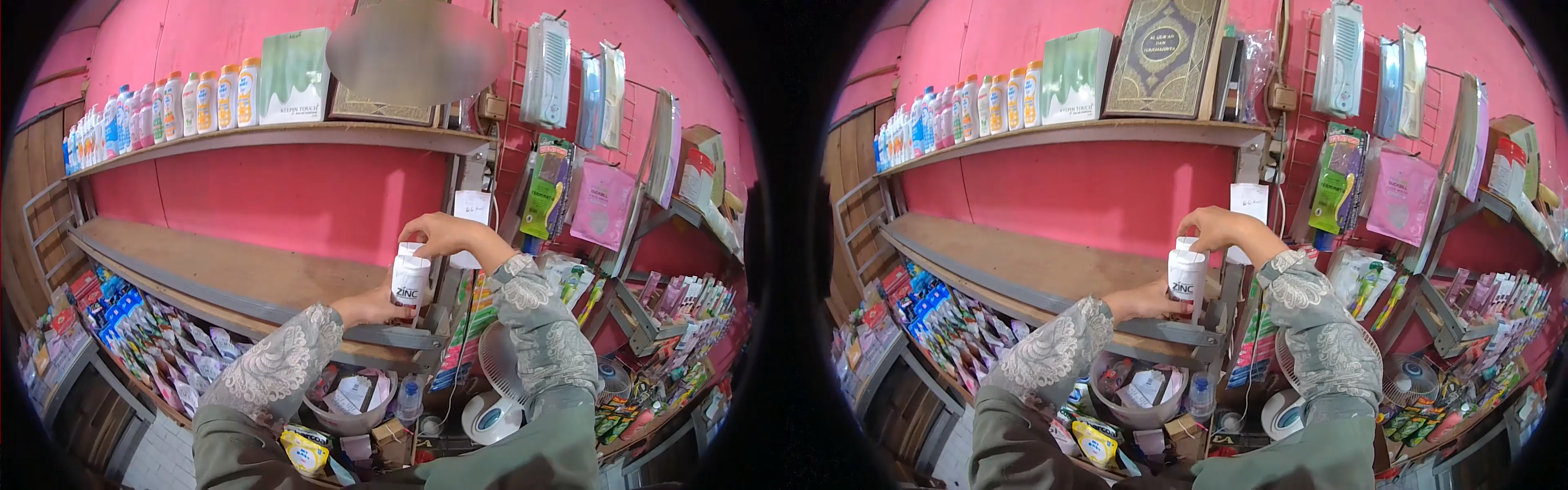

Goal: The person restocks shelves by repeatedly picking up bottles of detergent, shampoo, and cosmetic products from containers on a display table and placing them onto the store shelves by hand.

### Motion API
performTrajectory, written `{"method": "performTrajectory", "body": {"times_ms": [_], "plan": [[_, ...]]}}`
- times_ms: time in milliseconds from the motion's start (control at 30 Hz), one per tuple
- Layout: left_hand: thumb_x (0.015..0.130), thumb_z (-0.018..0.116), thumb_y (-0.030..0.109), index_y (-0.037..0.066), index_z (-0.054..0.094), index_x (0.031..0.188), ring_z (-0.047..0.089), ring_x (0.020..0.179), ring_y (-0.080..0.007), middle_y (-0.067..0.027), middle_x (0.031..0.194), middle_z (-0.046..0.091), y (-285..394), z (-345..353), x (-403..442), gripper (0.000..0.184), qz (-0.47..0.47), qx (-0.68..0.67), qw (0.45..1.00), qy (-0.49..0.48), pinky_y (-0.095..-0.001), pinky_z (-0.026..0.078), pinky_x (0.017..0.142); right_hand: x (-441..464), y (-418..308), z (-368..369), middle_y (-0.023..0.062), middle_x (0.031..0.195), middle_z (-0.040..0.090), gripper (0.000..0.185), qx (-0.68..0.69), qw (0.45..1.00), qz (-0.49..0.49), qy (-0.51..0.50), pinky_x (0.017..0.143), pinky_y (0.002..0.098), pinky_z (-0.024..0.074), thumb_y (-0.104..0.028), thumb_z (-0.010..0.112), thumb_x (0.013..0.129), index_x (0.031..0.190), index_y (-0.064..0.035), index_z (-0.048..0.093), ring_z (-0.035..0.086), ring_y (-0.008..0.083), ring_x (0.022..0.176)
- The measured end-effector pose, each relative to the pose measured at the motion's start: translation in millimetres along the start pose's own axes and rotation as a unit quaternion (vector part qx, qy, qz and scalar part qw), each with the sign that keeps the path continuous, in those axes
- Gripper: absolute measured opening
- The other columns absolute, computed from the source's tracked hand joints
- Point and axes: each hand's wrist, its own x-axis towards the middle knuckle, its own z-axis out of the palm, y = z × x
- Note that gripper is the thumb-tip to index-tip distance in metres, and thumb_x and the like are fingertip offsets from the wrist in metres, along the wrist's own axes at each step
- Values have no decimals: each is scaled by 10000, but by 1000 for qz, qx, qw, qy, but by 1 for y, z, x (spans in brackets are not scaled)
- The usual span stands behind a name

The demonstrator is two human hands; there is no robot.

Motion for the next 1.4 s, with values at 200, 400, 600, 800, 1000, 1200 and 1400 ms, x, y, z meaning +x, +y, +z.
{"method": "performTrajectory", "body": {"times_ms": [200, 400, 600, 800, 1000, 1200, 1400], "plan": [[808, 723, 234, 80, 214, 1366, 571, 963, -160, -79, 1112, 572, 10, 3, -7, 772, -15, 4, 1000, 27, -314, 492, 758, 3, -4, 1, 99, 982, 648, 442, 83, 994, 34, -58, 691, 290, 509, -148, 648, 797, 1215, -40, 555, 615, 159, 816], [791, 728, 108, 14, 116, 1384, 583, 1003, -193, -130, 1137, 556, 9, 2, -3, 857, -32, -21, 999, 9, -329, 517, 834, 7, 0, 4, 108, 1110, 629, 409, 64, 996, 27, -59, 836, 327, 496, -96, 599, 829, 1233, -58, 545, 600, 196, 991], [783, 748, 283, 68, 229, 1375, 585, 913, -169, -90, 1098, 587, 18, 5, -12, 816, -9, 4, 999, 35, -304, 501, 712, 7, 4, 5, 123, 1127, 620, 405, 96, 994, 27, -54, 847, 338, 503, -79, 582, 839, 1242, -61, 538, 596, 204, 1004], [769, 761, 245, 67, 164, 1401, 580, 928, -172, -101, 1108, 572, -14, 1, 7, 888, 31, 7, 998, 49, -309, 511, 698, 3, -8, 3, 129, 1133, 612, 406, 91, 993, 46, -66, 781, 321, 527, -88, 555, 855, 1259, -61, 526, 612, 196, 950], [771, 760, 226, 75, 44, 1441, 555, 1028, -211, -136, 1182, 540, -17, -1, 8, 993, 46, 33, 997, 54, -350, 503, 795, 2, -4, 5, 114, 1136, 616, 412, 74, 995, 19, -58, 810, 328, 512, -85, 515, 865, 1277, -66, 517, 608, 196, 975], [757, 773, 183, 75, -64, 1454, 503, 1137, -231, -159, 1265, 493, -7, 0, 4, 1095, -16, 33, 998, 55, -360, 425, 959, -6, -15, 7, 183, 1206, 582, 394, -17, 999, -20, 40, 933, 401, 452, -111, 483, 859, 1245, -77, 549, 544, 333, 1124], [721, 806, 186, 70, -131, 1451, 460, 1208, -233, -162, 1335, 437, -27, -8, 15, 1194, 61, 39, 995, 62, -355, 395, 1001, -67, -79, 9, 159, 1158, 572, 335, -41, 925, -199, 322, 890, 384, 465, -81, 505, 892, 1223, -80, 552, 557, 339, 1060]]}}
